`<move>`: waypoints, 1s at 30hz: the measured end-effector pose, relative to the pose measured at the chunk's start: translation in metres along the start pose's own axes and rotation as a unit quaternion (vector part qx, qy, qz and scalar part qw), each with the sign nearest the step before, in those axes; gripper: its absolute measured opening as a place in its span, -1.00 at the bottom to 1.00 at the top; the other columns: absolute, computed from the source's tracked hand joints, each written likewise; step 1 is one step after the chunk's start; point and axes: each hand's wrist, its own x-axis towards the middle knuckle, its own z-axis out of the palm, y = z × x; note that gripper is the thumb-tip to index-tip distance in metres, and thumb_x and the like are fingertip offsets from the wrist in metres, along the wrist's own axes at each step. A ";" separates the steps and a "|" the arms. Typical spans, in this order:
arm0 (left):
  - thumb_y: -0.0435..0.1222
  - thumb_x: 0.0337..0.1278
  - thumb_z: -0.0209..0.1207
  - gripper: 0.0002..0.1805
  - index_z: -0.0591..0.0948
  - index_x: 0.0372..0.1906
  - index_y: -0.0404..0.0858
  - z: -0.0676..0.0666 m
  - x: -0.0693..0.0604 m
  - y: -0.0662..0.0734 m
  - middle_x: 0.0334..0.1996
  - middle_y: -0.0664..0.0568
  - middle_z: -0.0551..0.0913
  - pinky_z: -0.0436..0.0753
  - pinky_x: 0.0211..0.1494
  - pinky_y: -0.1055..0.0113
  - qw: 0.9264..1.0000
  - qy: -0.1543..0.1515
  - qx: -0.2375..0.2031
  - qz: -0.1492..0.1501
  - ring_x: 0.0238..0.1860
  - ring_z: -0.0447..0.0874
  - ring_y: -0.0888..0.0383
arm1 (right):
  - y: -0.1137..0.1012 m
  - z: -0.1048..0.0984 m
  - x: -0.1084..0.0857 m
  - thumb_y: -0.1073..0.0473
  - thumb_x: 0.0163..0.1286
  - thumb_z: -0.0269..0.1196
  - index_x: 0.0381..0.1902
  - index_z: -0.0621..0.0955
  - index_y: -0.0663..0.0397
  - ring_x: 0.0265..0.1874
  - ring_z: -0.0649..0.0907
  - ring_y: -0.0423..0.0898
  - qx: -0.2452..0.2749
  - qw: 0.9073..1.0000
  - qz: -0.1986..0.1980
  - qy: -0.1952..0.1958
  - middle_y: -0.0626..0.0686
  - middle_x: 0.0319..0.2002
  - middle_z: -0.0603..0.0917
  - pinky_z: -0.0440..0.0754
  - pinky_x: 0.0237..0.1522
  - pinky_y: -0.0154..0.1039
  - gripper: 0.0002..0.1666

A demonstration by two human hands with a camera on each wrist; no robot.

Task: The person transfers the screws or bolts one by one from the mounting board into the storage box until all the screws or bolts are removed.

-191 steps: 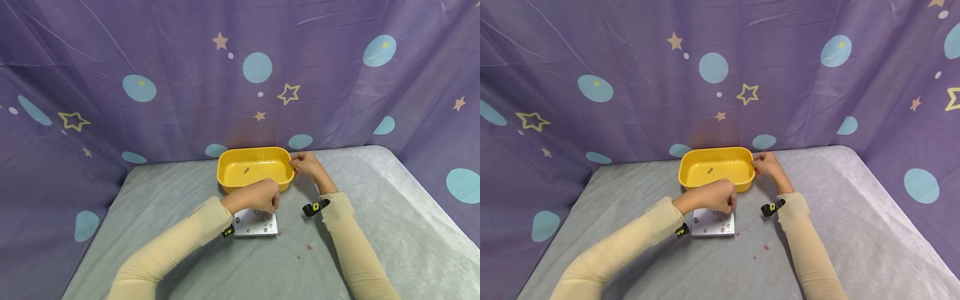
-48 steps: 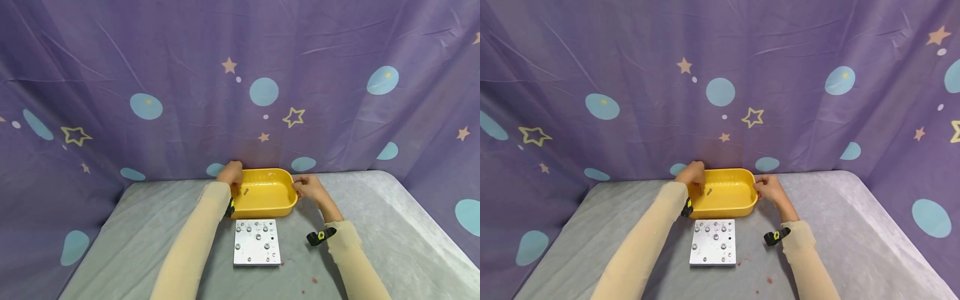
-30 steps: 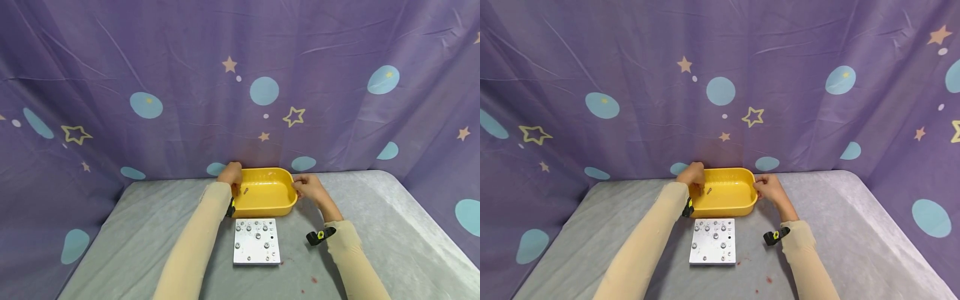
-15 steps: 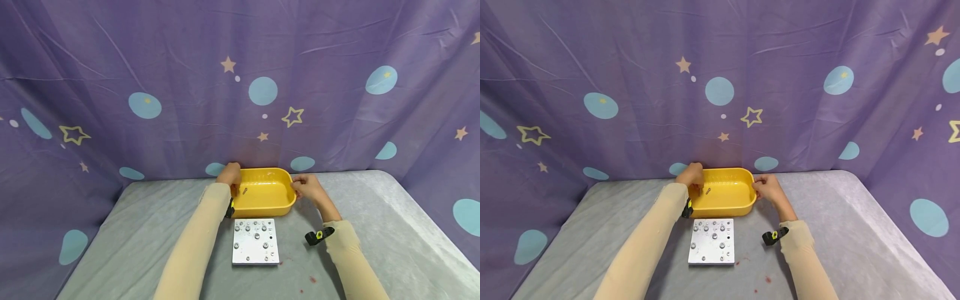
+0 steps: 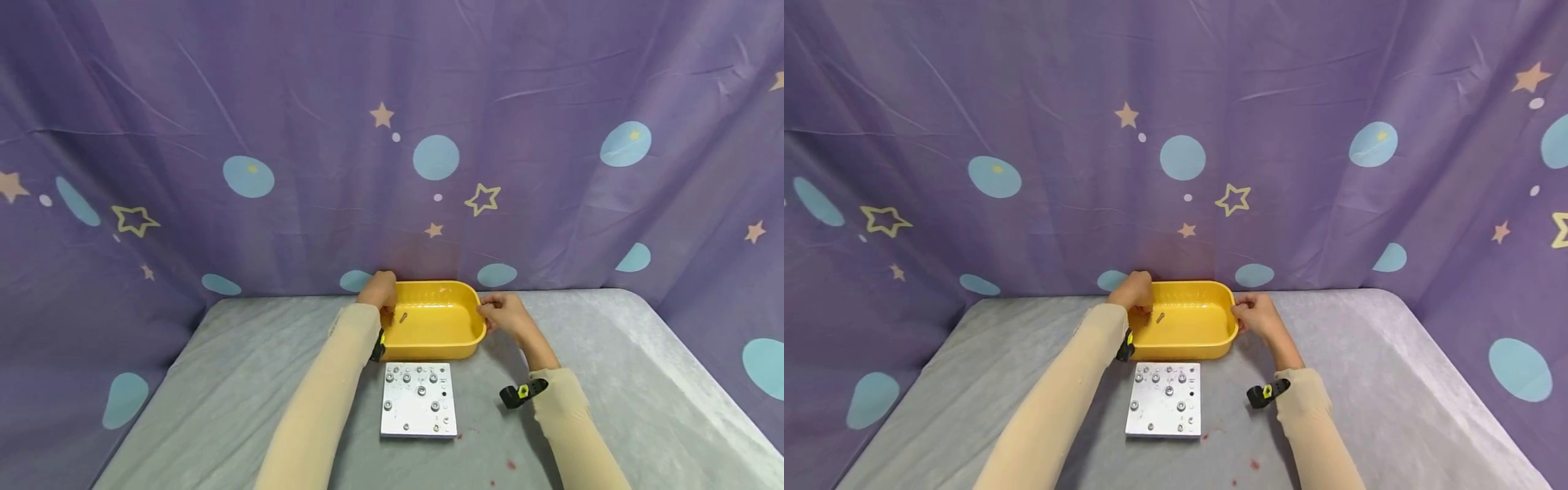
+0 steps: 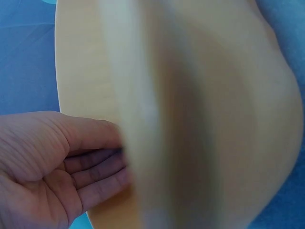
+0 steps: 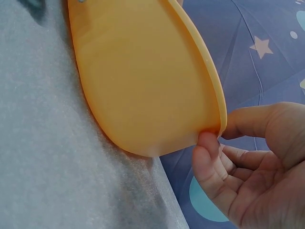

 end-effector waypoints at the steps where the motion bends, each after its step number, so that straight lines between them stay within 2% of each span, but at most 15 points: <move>1: -0.64 -0.03 0.27 -0.78 0.62 -0.23 -0.41 0.001 0.002 0.000 -0.17 -0.23 0.63 0.42 -0.66 0.39 1.000 0.003 0.003 0.000 -0.59 0.52 0.08 | 0.001 0.000 0.000 0.32 0.44 0.19 0.06 0.56 0.57 -0.54 0.60 -0.21 0.000 1.000 0.001 0.001 0.09 -0.42 0.63 0.73 -0.42 -0.22 -0.63; 7: -0.65 -0.16 0.31 -0.80 0.64 -0.35 -0.43 0.003 0.004 -0.001 -0.15 -0.27 0.63 0.38 -0.67 0.41 1.000 0.014 0.008 0.000 -0.52 0.54 0.07 | 0.001 0.000 -0.001 0.31 0.45 0.18 0.06 0.56 0.56 -0.52 0.60 -0.20 0.002 1.000 0.004 0.005 0.12 -0.39 0.63 0.72 -0.44 -0.25 -0.63; 12: -0.60 -0.07 0.35 -0.74 0.64 -0.19 -0.43 0.000 -0.004 -0.001 -0.14 -0.25 0.64 0.46 -0.61 0.38 1.000 0.009 -0.009 0.006 -0.50 0.57 0.05 | 0.000 0.000 -0.002 0.31 0.44 0.18 0.04 0.57 0.56 -0.52 0.59 -0.20 0.003 1.000 0.003 0.005 0.12 -0.41 0.63 0.73 -0.42 -0.24 -0.64; 16: -0.59 -0.03 0.33 -0.72 0.61 -0.14 -0.44 -0.004 -0.009 0.000 -0.26 -0.21 0.61 0.45 -0.59 0.34 1.000 0.012 -0.026 0.011 -0.51 0.51 0.04 | -0.001 0.000 0.000 0.31 0.44 0.18 0.04 0.57 0.55 -0.51 0.58 -0.20 0.005 1.000 0.002 0.004 0.08 -0.42 0.61 0.72 -0.42 -0.27 -0.64; 18: -0.60 -0.04 0.31 -0.77 0.61 -0.21 -0.43 -0.006 -0.009 0.000 -0.35 -0.18 0.56 0.39 -0.60 0.34 0.999 0.015 -0.025 0.019 -0.55 0.43 0.05 | -0.001 0.000 0.000 0.30 0.44 0.18 0.05 0.56 0.56 -0.51 0.58 -0.20 0.004 1.000 0.001 0.004 0.07 -0.42 0.60 0.72 -0.42 -0.28 -0.63; 21: -0.62 -0.09 0.27 -0.84 0.57 -0.43 -0.38 -0.010 -0.009 -0.001 -0.52 -0.11 0.46 0.26 -0.63 0.34 0.999 0.017 -0.016 0.038 -0.62 0.27 0.09 | -0.001 -0.001 0.000 0.30 0.44 0.17 0.05 0.57 0.55 -0.50 0.58 -0.18 -0.001 1.000 0.002 0.004 0.07 -0.41 0.60 0.72 -0.40 -0.27 -0.63; 25: -0.62 -0.13 0.17 -0.66 0.38 -0.76 -0.24 -0.018 -0.012 0.000 -0.73 0.01 0.25 0.11 -0.65 0.36 0.997 0.024 -0.002 0.071 -0.70 0.04 0.17 | 0.000 -0.001 0.000 0.29 0.45 0.17 0.05 0.57 0.54 -0.49 0.58 -0.18 -0.007 1.000 0.003 0.003 0.09 -0.38 0.61 0.72 -0.40 -0.28 -0.63; 28: -0.61 -0.11 0.11 -0.54 0.26 -0.86 -0.18 -0.025 -0.021 0.002 -0.79 0.08 0.10 0.07 -0.63 0.36 0.994 0.033 -0.012 0.105 -0.70 -0.08 0.20 | 0.000 -0.001 0.000 0.29 0.45 0.17 0.06 0.56 0.55 -0.50 0.59 -0.19 -0.006 1.000 0.003 0.000 0.09 -0.39 0.61 0.71 -0.41 -0.29 -0.62; 30: -0.60 -0.06 0.11 -0.54 0.29 -0.88 -0.19 -0.031 -0.030 0.005 -0.81 0.10 0.11 0.10 -0.60 0.35 0.990 0.039 -0.026 0.131 -0.68 -0.08 0.20 | 0.000 -0.001 -0.001 0.29 0.45 0.18 0.07 0.56 0.55 -0.50 0.59 -0.20 -0.004 1.000 0.006 0.000 0.10 -0.38 0.62 0.72 -0.40 -0.28 -0.62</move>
